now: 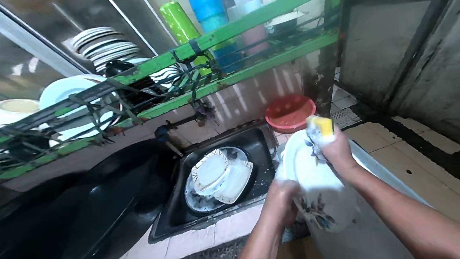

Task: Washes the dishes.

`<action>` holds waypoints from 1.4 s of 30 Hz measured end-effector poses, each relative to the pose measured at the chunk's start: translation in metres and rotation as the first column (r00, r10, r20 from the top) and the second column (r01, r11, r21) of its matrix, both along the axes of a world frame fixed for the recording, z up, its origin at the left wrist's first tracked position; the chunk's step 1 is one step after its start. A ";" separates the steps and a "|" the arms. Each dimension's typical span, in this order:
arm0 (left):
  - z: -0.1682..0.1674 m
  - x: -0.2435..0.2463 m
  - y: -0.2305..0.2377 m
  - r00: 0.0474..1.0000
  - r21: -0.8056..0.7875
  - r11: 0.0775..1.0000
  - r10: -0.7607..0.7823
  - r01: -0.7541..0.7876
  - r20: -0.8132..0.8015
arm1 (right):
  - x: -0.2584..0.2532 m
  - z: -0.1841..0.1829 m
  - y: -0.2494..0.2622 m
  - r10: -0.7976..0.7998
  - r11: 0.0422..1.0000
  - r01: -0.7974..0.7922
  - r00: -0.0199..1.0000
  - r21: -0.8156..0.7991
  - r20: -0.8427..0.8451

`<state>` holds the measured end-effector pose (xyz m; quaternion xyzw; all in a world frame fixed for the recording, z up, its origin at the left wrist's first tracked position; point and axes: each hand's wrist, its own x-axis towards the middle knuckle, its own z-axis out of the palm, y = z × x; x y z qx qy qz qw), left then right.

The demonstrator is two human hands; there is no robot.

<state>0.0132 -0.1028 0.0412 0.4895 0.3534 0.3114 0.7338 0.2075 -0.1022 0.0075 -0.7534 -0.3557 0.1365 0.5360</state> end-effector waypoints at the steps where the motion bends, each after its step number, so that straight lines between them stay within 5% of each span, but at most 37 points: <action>1: -0.001 0.006 -0.001 0.998 -0.012 0.998 0.064 -0.064 0.017 | 0.000 -0.001 0.001 -0.034 0.999 0.034 0.999 -0.016 -0.012; 4: -0.002 0.018 0.010 0.972 -0.001 0.977 0.210 -0.211 0.103 | -0.048 0.002 -0.014 0.201 0.971 -0.205 0.978 0.121 0.051; 7: 0.003 0.003 0.042 0.881 -0.071 0.973 0.231 -0.221 0.413 | -0.067 -0.011 -0.023 0.461 0.866 -0.488 0.864 0.109 0.202; 9: 0.008 -0.009 0.052 0.847 -0.119 0.971 0.240 -0.208 0.475 | -0.042 -0.016 -0.021 0.439 0.893 -0.450 0.870 -0.001 0.224; 12: 0.001 -0.004 0.037 0.865 -0.172 0.955 0.292 -0.242 0.407 | -0.028 -0.010 -0.012 0.250 0.968 -0.242 0.938 -0.062 0.242; 16: -0.005 0.013 0.007 0.943 -0.070 0.952 0.304 -0.297 0.134 | -0.065 0.002 -0.008 0.284 0.936 -0.320 0.934 0.150 0.218; 18: 0.000 0.008 -0.003 0.941 0.015 0.944 0.326 -0.328 0.092 | -0.050 0.001 -0.002 0.266 0.947 -0.275 0.961 0.164 0.077; 20: 0.002 -0.002 -0.006 0.944 0.202 0.926 0.291 -0.319 0.158 | -0.018 0.004 0.010 0.106 0.986 -0.069 0.963 0.152 -0.248; 23: -0.001 -0.010 0.010 0.917 0.476 0.784 0.344 -0.398 0.200 | 0.006 0.019 0.017 0.100 0.897 0.246 0.698 0.368 -0.709; 25: 0.000 -0.011 0.027 0.895 0.373 0.815 0.425 -0.444 0.139 | 0.009 0.041 0.008 0.282 0.762 0.348 0.581 0.545 -0.764; 28: 0.002 -0.016 0.056 0.911 -0.181 0.916 0.384 -0.357 0.149 | 0.033 0.041 -0.009 0.580 0.621 0.237 0.503 0.748 -0.641; 31: 0.012 -0.013 0.057 0.871 -0.415 0.867 0.407 -0.274 0.275 | 0.057 0.009 -0.027 0.458 0.843 -0.098 0.647 0.530 -0.609; 33: 0.008 -0.006 0.051 0.916 -0.356 0.916 0.294 -0.187 0.274 | 0.044 0.003 -0.032 0.128 0.991 -0.097 0.866 0.089 -0.484; 35: 0.000 0.012 0.040 0.972 -0.263 0.962 0.129 -0.074 0.196 | 0.011 0.008 -0.032 0.051 0.985 -0.081 0.980 -0.153 -0.191; 39: -0.011 0.039 0.012 0.996 -0.109 0.991 -0.083 0.080 -0.026 | -0.034 0.019 -0.037 0.303 0.941 -0.333 0.907 0.056 0.292; 42: -0.020 0.028 -0.002 0.979 0.021 0.988 -0.152 0.156 -0.138 | 0.011 0.013 -0.034 0.090 0.993 -0.093 0.995 0.079 0.042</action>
